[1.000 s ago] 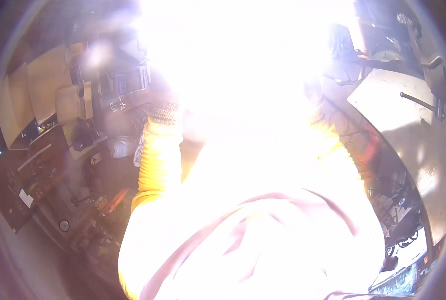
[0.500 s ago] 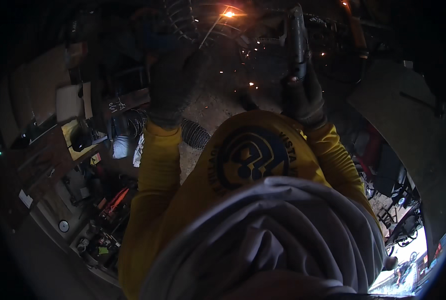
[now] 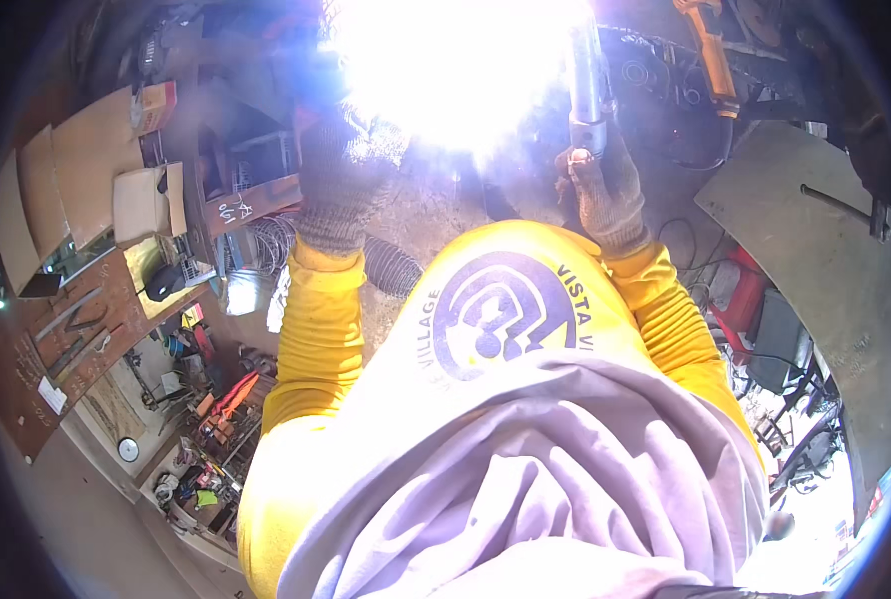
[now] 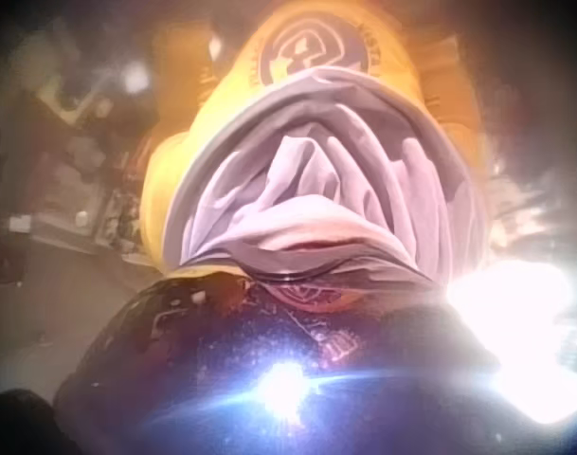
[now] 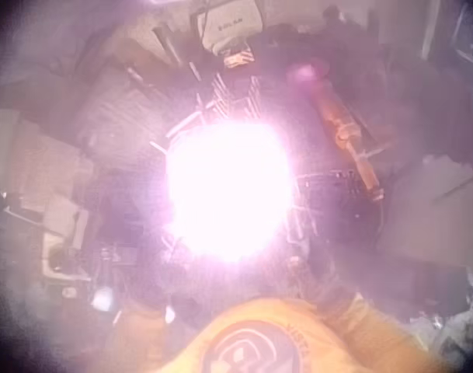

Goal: The person welds a metal cage structure with a welding torch and uses a hammer to shape the rods.

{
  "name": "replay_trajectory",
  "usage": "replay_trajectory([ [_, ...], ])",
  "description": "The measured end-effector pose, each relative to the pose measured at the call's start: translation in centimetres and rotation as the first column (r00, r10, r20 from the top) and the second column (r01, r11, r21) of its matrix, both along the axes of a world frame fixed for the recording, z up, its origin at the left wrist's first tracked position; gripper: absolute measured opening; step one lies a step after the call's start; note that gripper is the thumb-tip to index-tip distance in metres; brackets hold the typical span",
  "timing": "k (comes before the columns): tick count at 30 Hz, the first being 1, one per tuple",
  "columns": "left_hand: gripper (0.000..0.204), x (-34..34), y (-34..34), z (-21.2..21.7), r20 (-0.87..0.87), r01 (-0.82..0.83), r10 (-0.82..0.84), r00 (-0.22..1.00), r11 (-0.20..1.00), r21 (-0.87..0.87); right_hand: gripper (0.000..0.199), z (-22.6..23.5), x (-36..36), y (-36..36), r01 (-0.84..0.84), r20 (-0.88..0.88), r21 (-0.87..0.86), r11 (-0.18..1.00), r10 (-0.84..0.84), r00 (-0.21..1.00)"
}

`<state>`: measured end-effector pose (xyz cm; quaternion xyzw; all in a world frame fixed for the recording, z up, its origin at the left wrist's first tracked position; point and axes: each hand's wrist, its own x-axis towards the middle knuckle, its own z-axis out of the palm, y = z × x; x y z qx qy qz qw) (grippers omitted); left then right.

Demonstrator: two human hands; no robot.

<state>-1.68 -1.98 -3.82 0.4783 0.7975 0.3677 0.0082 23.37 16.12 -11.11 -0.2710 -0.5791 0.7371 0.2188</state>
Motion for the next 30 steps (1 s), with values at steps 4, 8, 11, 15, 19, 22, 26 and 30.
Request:
replay_trajectory([
  [4, 0.043, -0.6, -1.9, -2.5, -0.199, -0.022, 0.019, 0.980, 1.000, -0.009, 0.063, -0.4, -0.2, -0.1, -0.004, -0.036, 0.042, 0.999, 0.005, 0.999],
  [8, 0.055, -0.5, -0.6, -0.1, -0.324, -0.016, -0.075, 0.943, 0.963, -0.268, 0.049, -0.6, -0.2, 0.0, 0.009, 0.005, 0.164, 0.986, -0.010, 1.000],
  [11, 0.061, -1.7, -3.5, -3.5, -0.416, -0.032, -0.063, 0.907, 0.976, -0.217, 0.039, -2.2, 0.2, -0.3, 0.031, 0.067, 0.257, 0.966, -0.050, 0.996],
  [15, 0.050, -2.8, -4.0, -4.5, -0.626, 0.081, -0.166, 0.762, 0.983, -0.162, 0.034, -4.5, 0.4, 0.1, 0.053, 0.034, 0.705, 0.708, -0.108, 0.994],
  [19, 0.033, -0.5, -0.4, 0.1, -0.505, 0.075, -0.129, 0.853, 0.989, -0.126, 0.030, -5.1, 0.4, -0.4, 0.077, -0.069, 0.447, 0.891, -0.051, 0.996],
  [22, 0.024, 1.3, 1.8, 3.0, -0.461, 0.063, -0.121, 0.879, 0.988, -0.139, 0.028, -5.7, 0.6, -0.4, 0.009, 0.027, 0.332, 0.943, -0.019, 0.999],
  [26, 0.018, 0.8, 1.2, 2.5, -0.531, 0.095, -0.211, 0.821, 0.967, -0.237, 0.038, -3.6, -0.8, -0.3, 0.193, -0.104, 0.596, 0.779, -0.163, 0.981],
  [30, 0.017, 0.9, 1.3, 3.1, -0.469, 0.116, -0.211, 0.858, 0.968, -0.223, 0.050, -4.8, 0.1, 0.1, 0.041, 0.029, 0.596, 0.802, -0.072, 0.997],
])
